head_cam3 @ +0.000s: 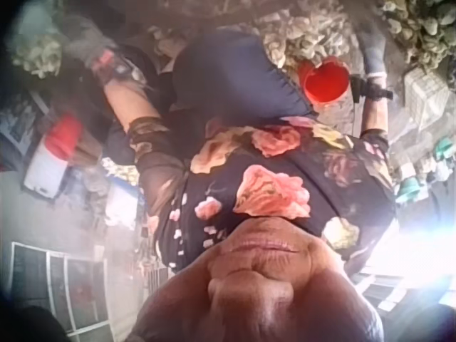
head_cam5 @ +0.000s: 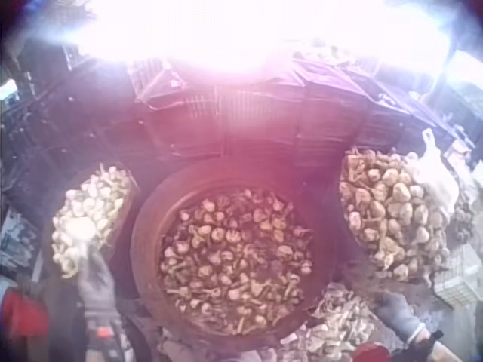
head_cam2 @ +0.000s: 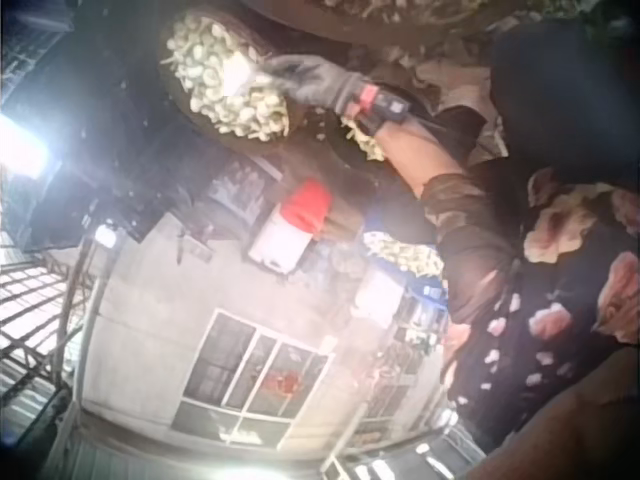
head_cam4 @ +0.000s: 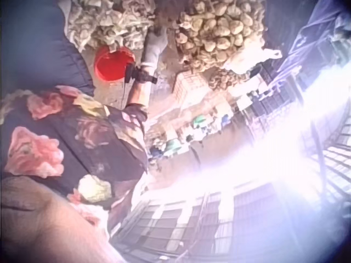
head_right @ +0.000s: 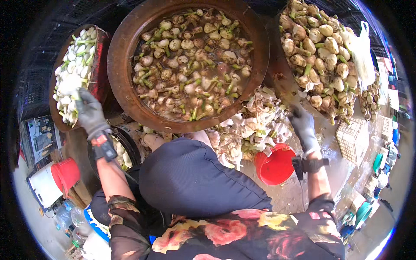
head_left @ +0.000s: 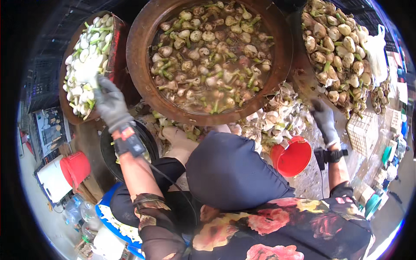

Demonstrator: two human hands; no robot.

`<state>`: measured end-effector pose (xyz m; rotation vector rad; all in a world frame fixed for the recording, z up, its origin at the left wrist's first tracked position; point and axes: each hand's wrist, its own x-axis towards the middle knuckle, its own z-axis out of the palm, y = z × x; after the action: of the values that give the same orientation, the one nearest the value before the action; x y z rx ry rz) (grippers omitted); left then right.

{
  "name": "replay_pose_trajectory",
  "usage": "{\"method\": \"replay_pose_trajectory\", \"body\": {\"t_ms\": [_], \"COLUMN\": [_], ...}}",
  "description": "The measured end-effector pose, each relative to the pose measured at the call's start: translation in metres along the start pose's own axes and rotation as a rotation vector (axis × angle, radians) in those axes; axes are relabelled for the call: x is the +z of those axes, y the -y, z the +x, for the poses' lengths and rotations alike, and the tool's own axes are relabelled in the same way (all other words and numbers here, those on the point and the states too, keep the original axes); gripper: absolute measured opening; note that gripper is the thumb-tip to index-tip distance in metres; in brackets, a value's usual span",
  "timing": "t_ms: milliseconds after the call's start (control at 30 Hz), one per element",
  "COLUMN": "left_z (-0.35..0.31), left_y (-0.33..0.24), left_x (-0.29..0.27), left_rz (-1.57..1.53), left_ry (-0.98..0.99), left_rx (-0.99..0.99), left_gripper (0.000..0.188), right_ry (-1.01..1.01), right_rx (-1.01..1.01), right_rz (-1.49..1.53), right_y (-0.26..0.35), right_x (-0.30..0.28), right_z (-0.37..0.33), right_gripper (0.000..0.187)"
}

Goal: The recorder is peeling and cleaning large bulbs, likely onions or shallots, and placing them into a separate container.

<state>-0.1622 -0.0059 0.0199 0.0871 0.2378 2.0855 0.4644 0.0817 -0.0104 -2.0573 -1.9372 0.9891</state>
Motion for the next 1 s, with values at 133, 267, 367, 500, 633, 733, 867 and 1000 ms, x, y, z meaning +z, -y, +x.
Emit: {"method": "replay_pose_trajectory", "body": {"t_ms": [133, 267, 367, 500, 633, 733, 867, 1000], "left_z": [-0.005, -0.037, -0.061, -0.077, -0.083, -0.073, -0.082, -0.085], "left_y": [0.033, 0.085, 0.106, 0.118, 0.104, 0.155, 0.189, 0.202], "left_x": [0.022, 0.007, -0.009, -0.007, -0.020, 0.012, 0.006, 0.011], "left_rz": [0.180, 0.272, 0.283, 0.377, 0.639, 1.216, 1.909, 1.944], "left_ry": [-0.112, -0.135, -0.229, -0.273, -0.244, -0.143, 0.255, 0.348], "left_rx": [0.032, -0.321, -0.384, -0.348, -0.331, -0.372, -0.131, -0.238], "left_gripper": [0.036, 0.035, 0.034, 0.035, 0.041, 0.053, 0.075, 0.083], "right_ry": [0.240, 0.545, 0.592, 0.571, 0.454, 0.620, 0.725, 0.854], "right_rx": [-0.325, -0.305, -0.339, -0.397, -0.416, -0.434, -0.656, -0.251], "right_rz": [-0.014, -0.583, -0.798, -0.926, -0.829, -0.734, -0.336, 0.661], "right_y": [0.167, 0.222, 0.203, 0.175, 0.210, 0.204, 0.223, 0.239], "right_x": [0.037, 0.119, 0.172, 0.200, 0.178, 0.151, 0.130, 0.113], "right_z": [0.027, 0.089, 0.111, 0.145, 0.139, 0.150, 0.101, 0.046], "right_gripper": [0.031, 0.039, 0.036, 0.032, 0.030, 0.022, 0.022, 0.025]}}
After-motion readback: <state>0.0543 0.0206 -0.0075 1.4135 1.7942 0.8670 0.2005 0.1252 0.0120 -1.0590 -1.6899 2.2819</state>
